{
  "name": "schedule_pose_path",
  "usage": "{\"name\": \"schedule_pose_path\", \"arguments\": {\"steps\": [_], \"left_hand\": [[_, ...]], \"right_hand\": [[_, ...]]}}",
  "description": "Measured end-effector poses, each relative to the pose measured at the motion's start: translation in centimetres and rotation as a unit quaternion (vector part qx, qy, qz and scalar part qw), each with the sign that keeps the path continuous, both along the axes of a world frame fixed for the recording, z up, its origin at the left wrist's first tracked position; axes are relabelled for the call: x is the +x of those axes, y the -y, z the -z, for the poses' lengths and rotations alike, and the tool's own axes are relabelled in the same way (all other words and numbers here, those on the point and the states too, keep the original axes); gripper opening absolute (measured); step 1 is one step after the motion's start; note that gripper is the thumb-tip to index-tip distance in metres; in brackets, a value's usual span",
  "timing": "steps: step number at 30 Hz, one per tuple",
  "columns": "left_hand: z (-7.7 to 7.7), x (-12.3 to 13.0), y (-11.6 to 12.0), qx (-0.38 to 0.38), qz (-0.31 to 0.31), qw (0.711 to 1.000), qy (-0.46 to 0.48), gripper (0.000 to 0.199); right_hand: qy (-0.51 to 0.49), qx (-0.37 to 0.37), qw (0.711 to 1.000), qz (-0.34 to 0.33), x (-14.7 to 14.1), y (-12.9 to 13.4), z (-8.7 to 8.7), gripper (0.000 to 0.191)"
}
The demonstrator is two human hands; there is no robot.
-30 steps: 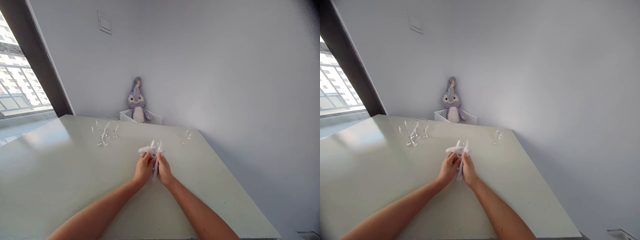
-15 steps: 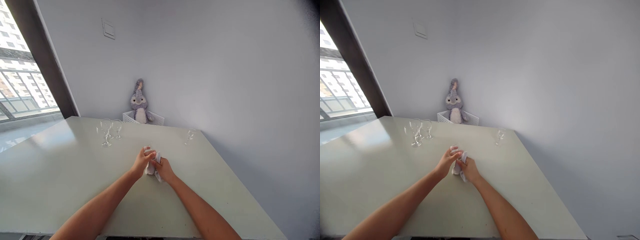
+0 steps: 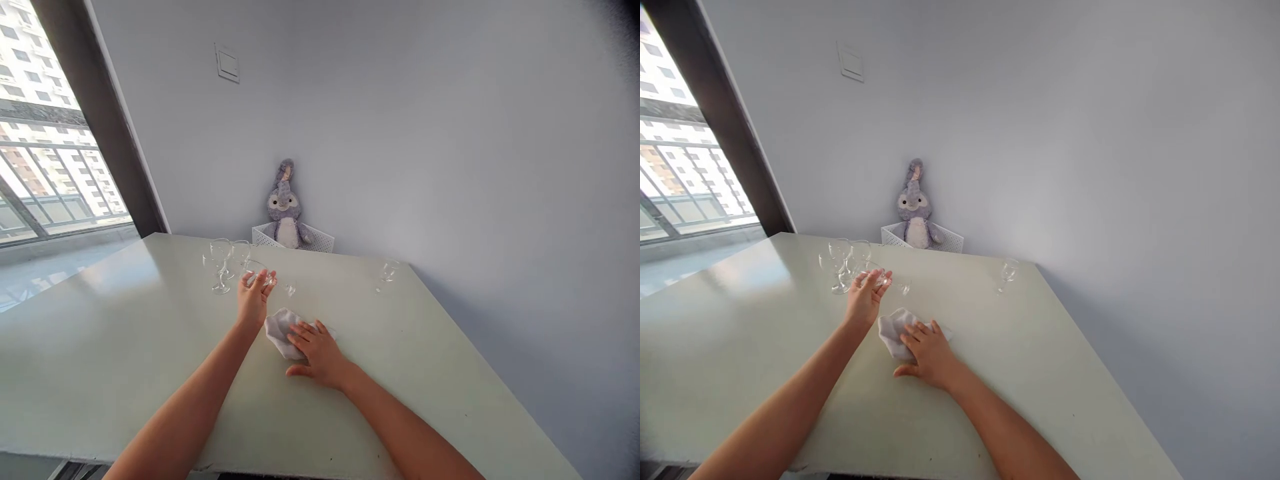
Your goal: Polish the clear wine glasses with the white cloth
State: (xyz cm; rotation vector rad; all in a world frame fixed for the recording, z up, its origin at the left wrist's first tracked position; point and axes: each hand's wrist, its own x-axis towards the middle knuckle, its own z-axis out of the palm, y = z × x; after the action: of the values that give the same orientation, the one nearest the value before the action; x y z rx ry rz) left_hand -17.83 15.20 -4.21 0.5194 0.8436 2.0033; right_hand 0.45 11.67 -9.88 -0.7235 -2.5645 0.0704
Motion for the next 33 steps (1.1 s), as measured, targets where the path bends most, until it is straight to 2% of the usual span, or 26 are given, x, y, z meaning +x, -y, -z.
{"name": "schedule_pose_path", "arguments": {"steps": [3,5,8,10,12,14,17,19,22,26,30,33], "left_hand": [[0.0,0.6,0.7,0.019,-0.014,0.994,-0.110,0.048],[0.5,2.3,1.6,0.043,0.035,0.981,-0.188,0.053],[1.8,5.3,3.1,0.087,0.132,0.942,-0.297,0.053],[2.7,6.5,3.8,0.101,0.158,0.904,-0.386,0.056],[3.4,6.8,3.9,0.093,0.137,0.865,-0.474,0.064],[4.0,6.3,3.5,0.065,0.084,0.832,-0.545,0.069],[5.1,5.2,2.5,0.000,0.022,0.801,-0.598,0.061],[5.7,4.7,1.8,-0.047,0.012,0.802,-0.595,0.057],[6.4,4.3,1.3,-0.091,0.009,0.819,-0.567,0.054],[6.7,4.2,1.1,-0.106,0.021,0.841,-0.531,0.049],[6.8,4.2,1.2,-0.104,0.023,0.865,-0.490,0.046],[6.6,3.9,1.0,-0.088,0.007,0.901,-0.425,0.041]], "right_hand": [[-0.132,-0.064,0.987,0.067,0.6,-0.2,-1.9,0.045],[-0.179,-0.062,0.972,0.138,0.7,-0.5,-3.1,0.041],[-0.124,-0.073,0.970,0.197,0.7,-1.3,-3.4,0.028],[-0.090,-0.110,0.967,0.211,0.8,-2.3,-2.8,0.018],[-0.109,-0.155,0.950,0.248,1.6,-3.9,-2.0,0.016],[-0.157,-0.188,0.916,0.317,3.1,-6.3,-1.4,0.018],[-0.195,-0.200,0.871,0.403,6.1,-10.5,-1.0,0.027],[-0.206,-0.206,0.851,0.438,7.9,-12.8,-0.8,0.028],[-0.220,-0.213,0.826,0.474,9.5,-14.8,-0.2,0.028],[-0.236,-0.213,0.808,0.496,10.0,-16.0,0.6,0.025],[-0.243,-0.216,0.802,0.501,10.0,-16.8,0.8,0.021],[-0.253,-0.219,0.802,0.495,10.3,-16.5,1.1,0.022]]}}
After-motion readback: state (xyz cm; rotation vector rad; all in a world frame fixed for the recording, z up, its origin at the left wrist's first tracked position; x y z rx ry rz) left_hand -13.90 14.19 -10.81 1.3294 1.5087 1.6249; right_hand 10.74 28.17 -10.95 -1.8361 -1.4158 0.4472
